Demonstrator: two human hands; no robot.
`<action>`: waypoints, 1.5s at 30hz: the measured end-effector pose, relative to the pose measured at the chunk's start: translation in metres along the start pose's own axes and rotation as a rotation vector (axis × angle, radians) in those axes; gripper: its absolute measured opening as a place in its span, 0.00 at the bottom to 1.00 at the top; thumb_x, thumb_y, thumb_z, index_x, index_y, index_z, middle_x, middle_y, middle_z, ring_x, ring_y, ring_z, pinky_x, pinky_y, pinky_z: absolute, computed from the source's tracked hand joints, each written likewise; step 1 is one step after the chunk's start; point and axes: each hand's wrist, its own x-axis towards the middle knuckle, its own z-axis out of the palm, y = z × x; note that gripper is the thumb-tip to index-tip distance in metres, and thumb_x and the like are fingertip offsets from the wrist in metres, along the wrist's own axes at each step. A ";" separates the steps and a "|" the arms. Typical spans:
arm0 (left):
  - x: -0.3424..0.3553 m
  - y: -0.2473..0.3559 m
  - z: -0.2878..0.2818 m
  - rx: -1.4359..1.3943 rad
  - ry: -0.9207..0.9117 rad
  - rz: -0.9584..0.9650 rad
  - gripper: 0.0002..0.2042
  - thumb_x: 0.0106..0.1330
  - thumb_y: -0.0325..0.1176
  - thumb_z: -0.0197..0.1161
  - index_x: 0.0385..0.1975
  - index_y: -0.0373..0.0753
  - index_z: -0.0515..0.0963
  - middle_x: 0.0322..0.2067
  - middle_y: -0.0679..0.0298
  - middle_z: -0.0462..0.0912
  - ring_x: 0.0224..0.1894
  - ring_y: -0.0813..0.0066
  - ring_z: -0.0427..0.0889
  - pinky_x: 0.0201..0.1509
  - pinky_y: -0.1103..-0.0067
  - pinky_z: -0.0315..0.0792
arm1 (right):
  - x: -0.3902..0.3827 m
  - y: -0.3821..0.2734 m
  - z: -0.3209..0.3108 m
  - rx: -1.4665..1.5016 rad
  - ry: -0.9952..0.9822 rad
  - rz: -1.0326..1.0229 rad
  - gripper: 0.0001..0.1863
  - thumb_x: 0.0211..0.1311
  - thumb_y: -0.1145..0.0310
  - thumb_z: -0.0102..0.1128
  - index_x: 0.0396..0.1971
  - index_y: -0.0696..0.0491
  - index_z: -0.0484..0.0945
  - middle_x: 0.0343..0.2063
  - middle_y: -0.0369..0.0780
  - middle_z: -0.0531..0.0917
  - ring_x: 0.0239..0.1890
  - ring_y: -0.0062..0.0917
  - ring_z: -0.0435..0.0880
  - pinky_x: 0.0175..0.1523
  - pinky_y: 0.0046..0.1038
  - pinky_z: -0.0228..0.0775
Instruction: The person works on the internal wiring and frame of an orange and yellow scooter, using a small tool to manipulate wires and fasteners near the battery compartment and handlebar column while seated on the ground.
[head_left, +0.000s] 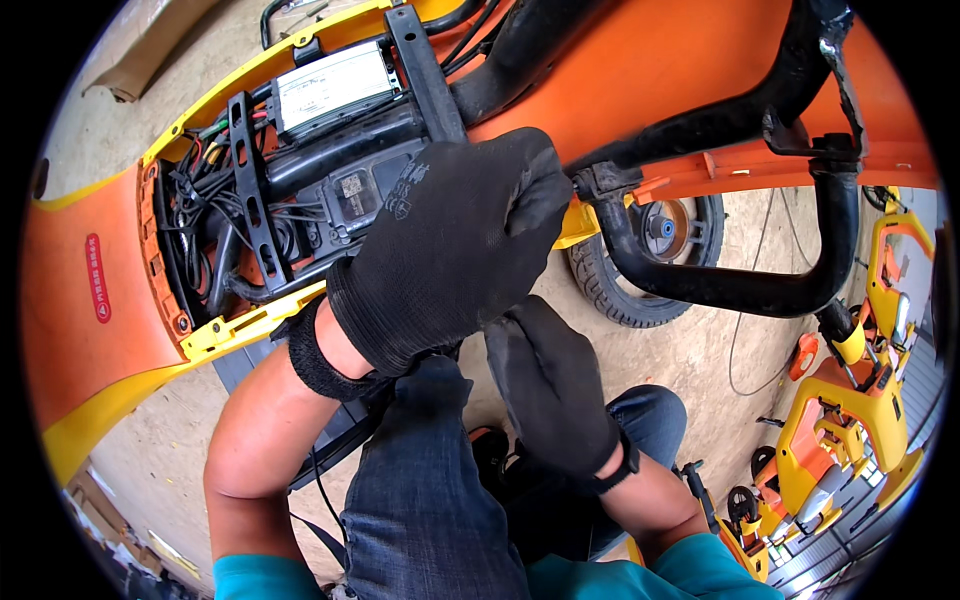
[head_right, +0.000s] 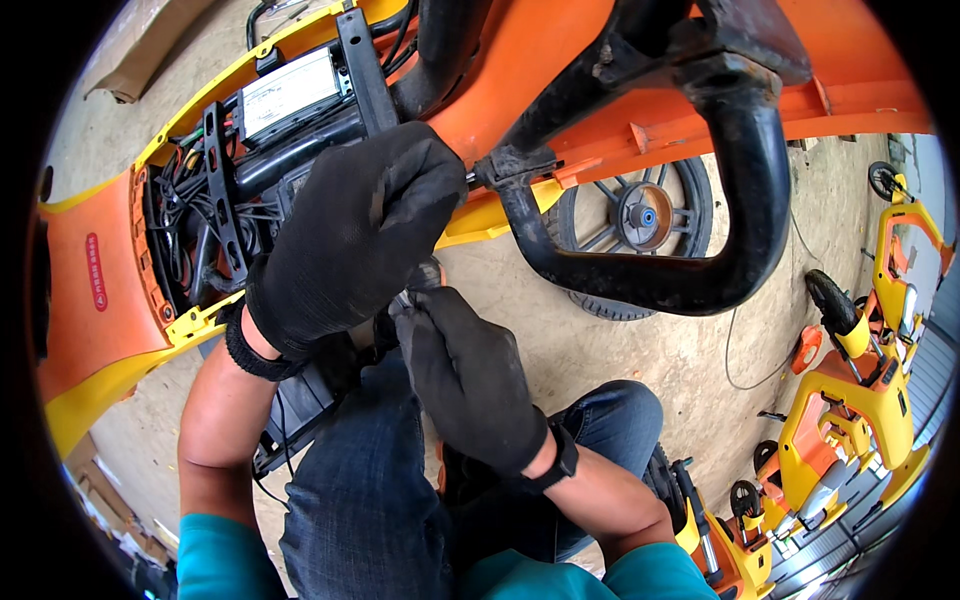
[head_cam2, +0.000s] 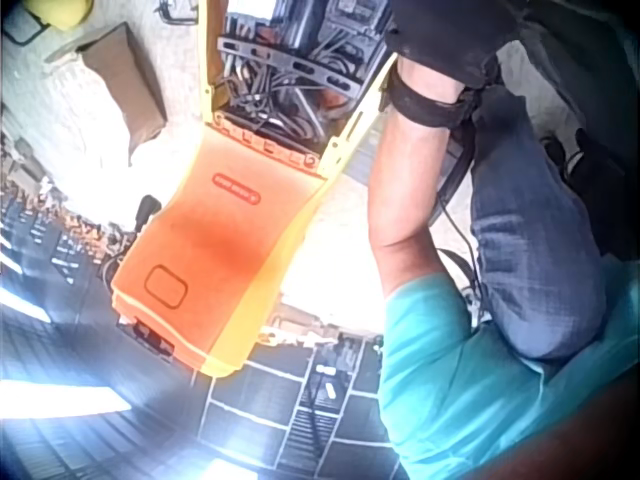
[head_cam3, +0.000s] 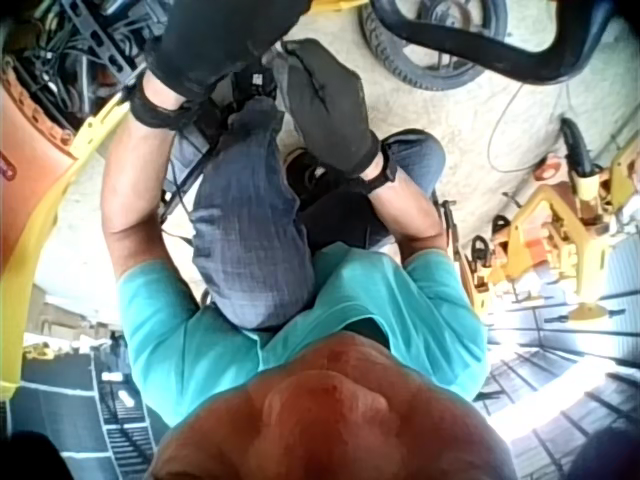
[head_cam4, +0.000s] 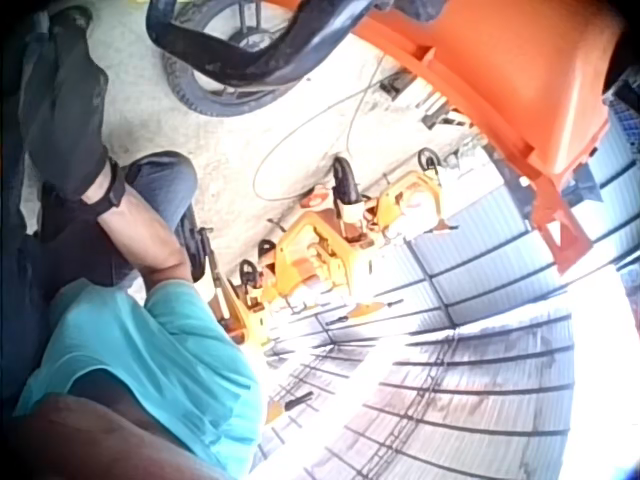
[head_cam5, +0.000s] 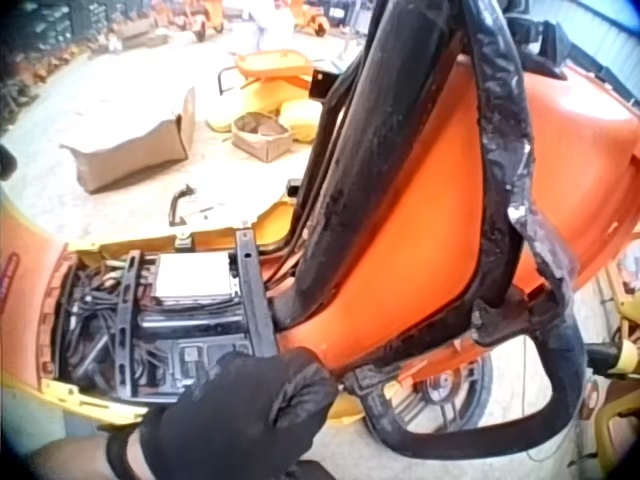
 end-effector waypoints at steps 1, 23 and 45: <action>-0.002 0.000 0.000 0.047 0.018 0.032 0.03 0.62 0.25 0.56 0.30 0.33 0.74 0.21 0.55 0.74 0.22 0.60 0.74 0.28 0.74 0.67 | 0.003 0.006 0.001 -0.008 -0.025 0.022 0.12 0.68 0.76 0.49 0.47 0.63 0.72 0.29 0.51 0.82 0.29 0.39 0.86 0.33 0.32 0.74; 0.009 -0.011 0.000 -0.027 0.024 0.145 0.03 0.63 0.25 0.58 0.33 0.33 0.75 0.20 0.56 0.75 0.21 0.63 0.77 0.28 0.75 0.68 | 0.022 0.013 -0.010 -0.110 0.053 -0.138 0.10 0.64 0.78 0.51 0.44 0.60 0.76 0.23 0.44 0.79 0.22 0.24 0.78 0.30 0.26 0.67; 0.013 -0.025 -0.001 -0.165 -0.053 0.095 0.04 0.65 0.25 0.57 0.35 0.32 0.77 0.27 0.58 0.77 0.25 0.69 0.77 0.31 0.78 0.69 | 0.012 -0.011 -0.003 -0.150 0.097 0.035 0.09 0.67 0.75 0.49 0.43 0.60 0.75 0.23 0.47 0.79 0.23 0.31 0.79 0.31 0.29 0.67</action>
